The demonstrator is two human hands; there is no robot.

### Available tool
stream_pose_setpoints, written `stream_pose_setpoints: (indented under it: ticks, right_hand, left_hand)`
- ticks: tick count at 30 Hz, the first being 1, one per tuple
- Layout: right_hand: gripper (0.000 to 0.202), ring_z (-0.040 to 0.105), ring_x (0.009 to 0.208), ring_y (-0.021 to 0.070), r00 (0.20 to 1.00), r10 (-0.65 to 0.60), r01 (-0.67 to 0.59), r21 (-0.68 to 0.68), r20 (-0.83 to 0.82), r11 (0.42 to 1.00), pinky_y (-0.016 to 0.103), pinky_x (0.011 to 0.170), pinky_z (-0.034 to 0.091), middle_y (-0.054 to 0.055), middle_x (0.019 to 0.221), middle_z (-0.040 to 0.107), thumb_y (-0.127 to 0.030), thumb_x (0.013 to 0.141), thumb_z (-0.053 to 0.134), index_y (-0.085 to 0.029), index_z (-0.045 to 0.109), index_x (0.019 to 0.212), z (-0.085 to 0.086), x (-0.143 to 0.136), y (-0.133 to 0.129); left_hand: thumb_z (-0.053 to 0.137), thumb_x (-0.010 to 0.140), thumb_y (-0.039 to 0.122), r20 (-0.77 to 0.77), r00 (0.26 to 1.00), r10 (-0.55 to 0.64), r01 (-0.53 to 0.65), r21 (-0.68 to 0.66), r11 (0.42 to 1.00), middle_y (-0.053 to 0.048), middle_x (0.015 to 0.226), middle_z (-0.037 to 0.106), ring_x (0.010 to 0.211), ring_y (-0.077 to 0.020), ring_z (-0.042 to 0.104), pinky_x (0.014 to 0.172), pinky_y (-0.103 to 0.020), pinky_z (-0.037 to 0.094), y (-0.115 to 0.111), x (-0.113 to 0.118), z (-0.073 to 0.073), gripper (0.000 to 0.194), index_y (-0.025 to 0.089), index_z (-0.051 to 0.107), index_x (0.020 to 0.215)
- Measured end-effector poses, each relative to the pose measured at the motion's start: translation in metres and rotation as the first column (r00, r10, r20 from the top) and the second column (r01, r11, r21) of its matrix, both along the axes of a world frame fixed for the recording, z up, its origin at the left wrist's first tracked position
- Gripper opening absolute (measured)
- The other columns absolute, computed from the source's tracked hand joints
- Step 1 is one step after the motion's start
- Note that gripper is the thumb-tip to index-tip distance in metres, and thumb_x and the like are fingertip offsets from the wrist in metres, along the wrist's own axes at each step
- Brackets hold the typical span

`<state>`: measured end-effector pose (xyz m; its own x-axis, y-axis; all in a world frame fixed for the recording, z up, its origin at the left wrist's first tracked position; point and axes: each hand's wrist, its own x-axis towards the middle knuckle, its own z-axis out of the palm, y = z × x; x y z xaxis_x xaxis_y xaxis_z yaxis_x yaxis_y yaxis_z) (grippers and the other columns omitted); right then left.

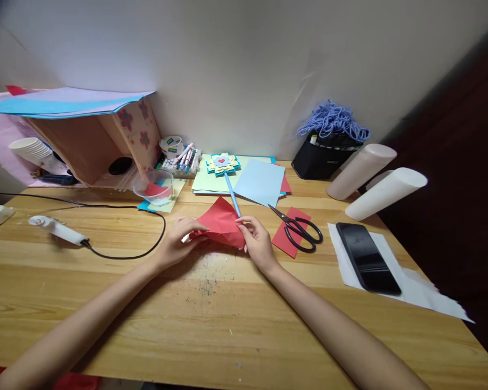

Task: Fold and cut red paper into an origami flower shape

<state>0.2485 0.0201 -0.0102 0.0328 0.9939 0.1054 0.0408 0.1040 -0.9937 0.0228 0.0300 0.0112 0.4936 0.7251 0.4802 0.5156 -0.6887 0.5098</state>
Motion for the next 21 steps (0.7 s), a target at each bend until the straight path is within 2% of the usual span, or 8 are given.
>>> stream_pose_setpoints:
  ticks: [2,4,6,8,11,13,17,21]
  right_hand:
    - [0.02,0.04,0.036,0.0036,1.0,-0.004,0.004,-0.001,0.002,1.0,0.018,0.032,0.033,-0.002,0.076,0.061,-0.038,0.082,0.055,-0.022,0.058,0.094,0.0,0.0,-0.001]
    - [0.02,0.042,0.038,0.0039,1.0,-0.013,0.013,-0.014,0.003,1.0,0.018,0.032,0.034,0.0,0.082,0.062,-0.037,0.082,0.055,-0.021,0.06,0.093,0.0,0.0,-0.001]
    - [0.02,0.041,0.036,0.0047,1.0,-0.019,0.019,-0.05,0.003,0.999,0.019,0.03,0.032,0.0,0.075,0.062,-0.038,0.081,0.055,-0.021,0.06,0.091,0.0,-0.001,-0.002]
    - [0.022,0.04,0.032,0.0057,1.0,-0.014,0.012,-0.115,-0.015,0.993,0.019,0.029,0.03,-0.003,0.06,0.058,-0.038,0.08,0.057,-0.02,0.059,0.09,0.0,-0.002,-0.003]
    - [0.025,0.045,0.032,0.0087,0.997,0.009,-0.027,-0.218,-0.083,0.976,0.019,0.032,0.035,-0.005,0.047,0.055,-0.039,0.077,0.06,-0.018,0.056,0.09,0.001,-0.005,-0.006]
    - [0.027,0.051,0.036,0.0113,0.991,0.014,-0.049,-0.269,-0.131,0.962,0.021,0.036,0.041,-0.004,0.048,0.058,-0.04,0.075,0.062,-0.018,0.056,0.09,0.003,-0.006,-0.008]
    - [0.026,0.053,0.038,0.0132,0.981,-0.014,-0.053,-0.334,-0.195,0.941,0.023,0.036,0.041,-0.002,0.05,0.06,-0.038,0.073,0.063,-0.018,0.059,0.088,0.006,-0.01,-0.014]
    - [0.017,0.052,0.039,0.0133,0.966,-0.033,-0.057,-0.339,-0.255,0.939,0.026,0.038,0.043,0.0,0.056,0.063,-0.032,0.072,0.058,-0.018,0.064,0.081,0.01,-0.013,-0.02]
  left_hand:
    - [0.051,0.087,0.015,-0.118,0.991,-0.068,0.08,0.1,0.992,-0.002,0.086,0.068,0.079,-0.0137,0.059,0.081,-0.031,0.038,-0.003,-0.01,0.0,0.013,0.02,0.06,0.095]
    - [0.044,0.088,0.008,-0.253,0.962,-0.098,0.146,0.178,0.973,-0.002,0.09,0.068,0.083,-0.0134,0.06,0.086,-0.032,0.037,-0.008,-0.021,-0.001,0.024,0.021,0.059,0.101]
    - [0.041,0.087,0.006,-0.388,0.917,-0.089,0.183,0.211,0.96,-0.002,0.097,0.068,0.088,-0.0144,0.059,0.09,-0.033,0.036,-0.014,-0.029,-0.001,0.032,0.022,0.057,0.11]
    - [0.042,0.087,0.006,-0.453,0.891,-0.039,0.179,0.271,0.946,-0.004,0.108,0.066,0.096,-0.0162,0.059,0.094,-0.034,0.034,-0.019,-0.033,0.002,0.038,0.021,0.052,0.12]
    - [0.043,0.088,0.007,-0.502,0.864,0.031,0.189,0.381,0.905,-0.005,0.123,0.061,0.103,-0.0167,0.057,0.093,-0.032,0.034,-0.026,-0.03,0.009,0.045,0.021,0.045,0.131]
    - [0.04,0.088,0.004,-0.552,0.832,0.057,0.222,0.426,0.877,-0.003,0.126,0.059,0.101,-0.0139,0.057,0.083,-0.027,0.037,-0.031,-0.025,0.013,0.048,0.021,0.043,0.132]
    - [0.041,0.087,0.004,-0.551,0.824,0.134,0.169,0.464,0.87,-0.002,0.118,0.064,0.094,-0.0125,0.059,0.073,-0.025,0.037,-0.037,-0.018,0.014,0.048,0.02,0.043,0.132]
    - [0.045,0.089,0.009,-0.501,0.859,0.104,0.16,0.457,0.875,-0.001,0.105,0.068,0.09,-0.0115,0.06,0.073,-0.024,0.037,-0.036,-0.019,0.008,0.048,0.021,0.039,0.135]
